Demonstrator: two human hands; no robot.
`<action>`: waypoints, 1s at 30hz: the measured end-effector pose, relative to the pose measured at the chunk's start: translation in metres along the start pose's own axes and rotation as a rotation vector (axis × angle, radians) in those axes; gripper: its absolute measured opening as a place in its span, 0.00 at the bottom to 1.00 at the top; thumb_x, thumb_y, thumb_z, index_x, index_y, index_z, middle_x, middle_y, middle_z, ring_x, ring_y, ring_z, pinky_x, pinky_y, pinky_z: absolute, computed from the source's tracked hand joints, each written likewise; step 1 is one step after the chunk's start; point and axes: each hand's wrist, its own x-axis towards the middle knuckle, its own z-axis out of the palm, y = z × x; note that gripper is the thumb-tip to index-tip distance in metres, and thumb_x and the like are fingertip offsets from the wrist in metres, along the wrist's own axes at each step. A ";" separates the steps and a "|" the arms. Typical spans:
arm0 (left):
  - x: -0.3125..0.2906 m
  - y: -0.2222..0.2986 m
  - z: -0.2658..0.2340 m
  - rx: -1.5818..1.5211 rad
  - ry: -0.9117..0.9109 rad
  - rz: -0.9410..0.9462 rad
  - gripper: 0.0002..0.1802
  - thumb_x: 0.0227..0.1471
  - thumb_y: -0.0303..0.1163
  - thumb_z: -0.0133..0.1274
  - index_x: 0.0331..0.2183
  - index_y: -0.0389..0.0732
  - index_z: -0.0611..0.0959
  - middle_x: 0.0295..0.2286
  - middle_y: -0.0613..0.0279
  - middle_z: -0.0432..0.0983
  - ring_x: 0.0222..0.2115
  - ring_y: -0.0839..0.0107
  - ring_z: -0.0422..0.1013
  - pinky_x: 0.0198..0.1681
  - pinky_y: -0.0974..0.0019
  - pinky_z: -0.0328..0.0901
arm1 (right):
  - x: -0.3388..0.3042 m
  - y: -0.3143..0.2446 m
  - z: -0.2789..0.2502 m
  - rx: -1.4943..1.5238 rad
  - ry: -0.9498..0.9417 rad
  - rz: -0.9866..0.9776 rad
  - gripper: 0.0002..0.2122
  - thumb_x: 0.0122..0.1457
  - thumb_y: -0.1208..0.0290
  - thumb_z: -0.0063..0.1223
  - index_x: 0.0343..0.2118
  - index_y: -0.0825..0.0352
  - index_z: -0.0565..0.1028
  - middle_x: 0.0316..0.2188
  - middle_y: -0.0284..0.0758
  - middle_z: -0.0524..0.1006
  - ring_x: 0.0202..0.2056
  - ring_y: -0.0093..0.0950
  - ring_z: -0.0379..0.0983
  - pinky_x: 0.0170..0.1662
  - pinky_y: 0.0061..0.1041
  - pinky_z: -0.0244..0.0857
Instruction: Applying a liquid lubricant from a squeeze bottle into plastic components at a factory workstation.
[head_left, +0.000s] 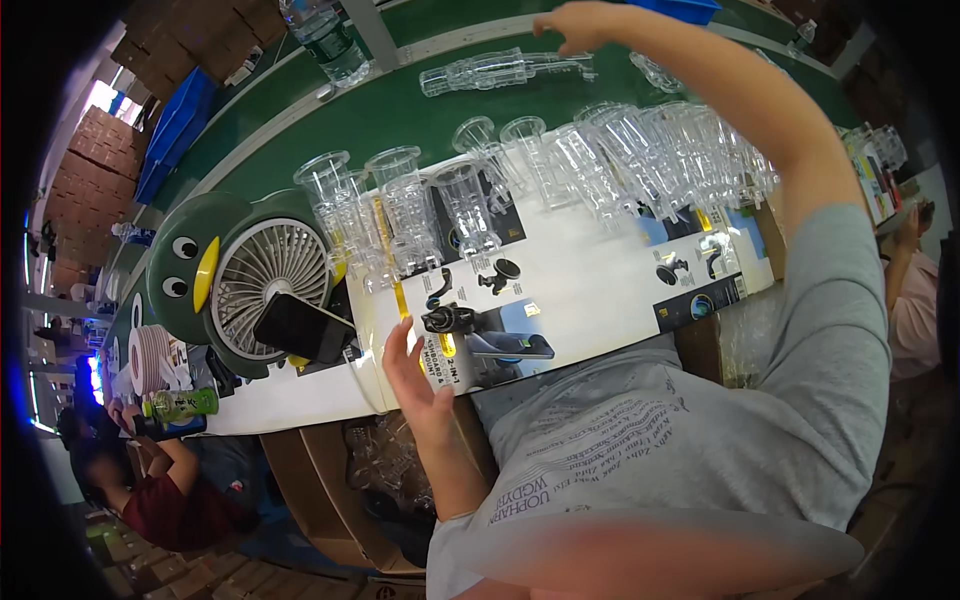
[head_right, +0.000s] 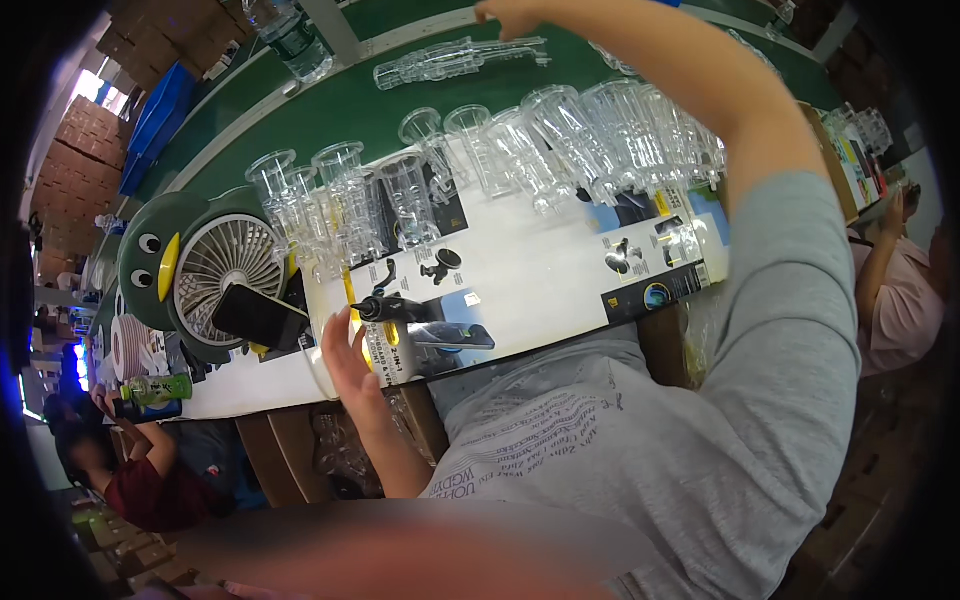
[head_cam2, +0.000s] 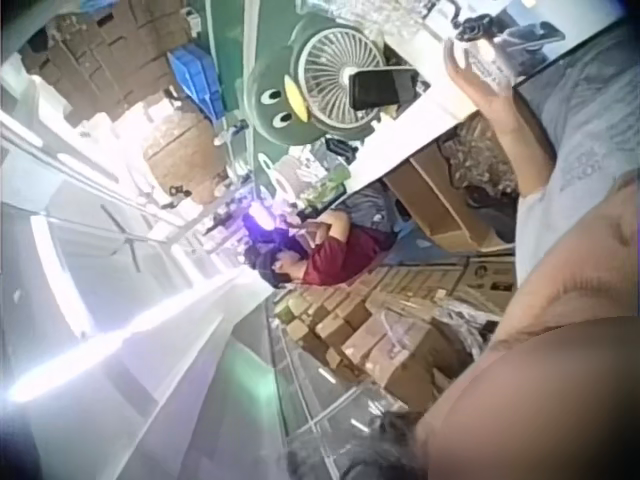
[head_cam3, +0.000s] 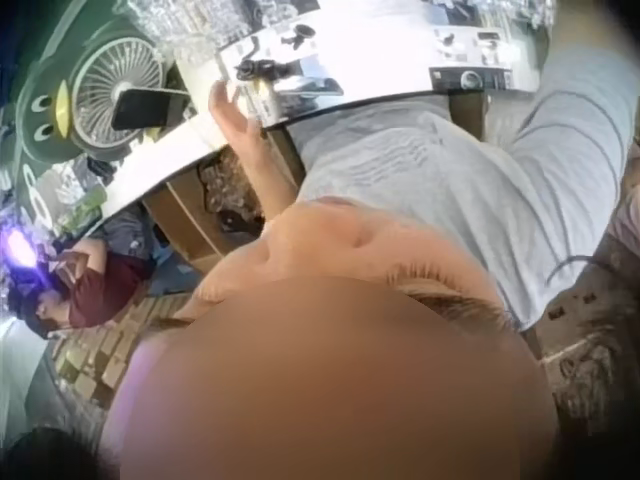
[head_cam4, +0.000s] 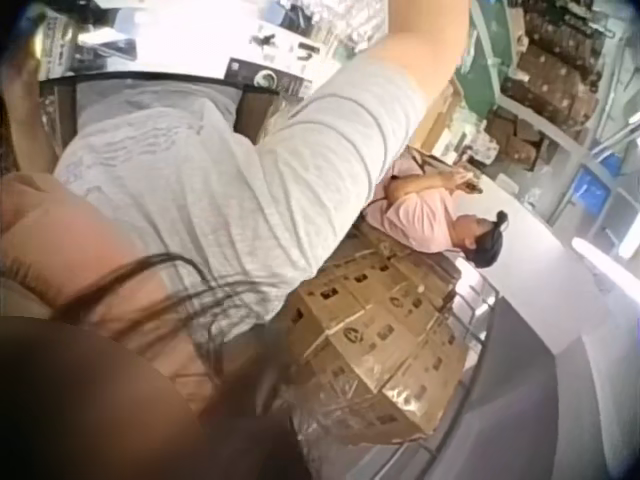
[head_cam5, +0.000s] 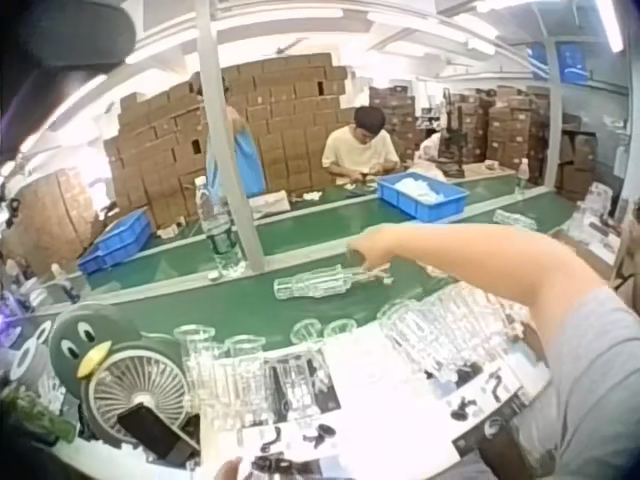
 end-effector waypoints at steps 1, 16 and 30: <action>0.000 -0.004 -0.001 0.056 -0.085 -0.041 0.42 0.37 0.40 0.60 0.50 0.34 0.59 0.49 0.50 0.58 0.52 0.60 0.55 0.51 0.58 0.52 | -0.016 -0.003 -0.017 0.004 -0.003 -0.002 0.24 0.43 0.68 0.58 0.46 0.56 0.65 0.40 0.37 0.72 0.43 0.37 0.68 0.43 0.34 0.63; -0.003 0.002 0.060 -0.365 -0.262 -0.451 0.28 0.39 0.21 0.58 0.45 0.31 0.68 0.39 0.57 0.71 0.40 0.70 0.68 0.46 0.68 0.61 | -0.290 -0.173 0.014 0.571 0.661 -0.533 0.15 0.36 0.79 0.59 0.32 0.58 0.77 0.27 0.30 0.72 0.25 0.28 0.69 0.25 0.25 0.61; -0.001 0.034 0.129 0.195 -0.560 -0.290 0.06 0.51 0.27 0.48 0.29 0.34 0.74 0.30 0.60 0.67 0.30 0.74 0.66 0.34 0.71 0.64 | -0.283 -0.216 0.094 0.789 0.989 -0.213 0.23 0.31 0.74 0.60 0.38 0.56 0.76 0.20 0.30 0.66 0.19 0.25 0.62 0.21 0.22 0.56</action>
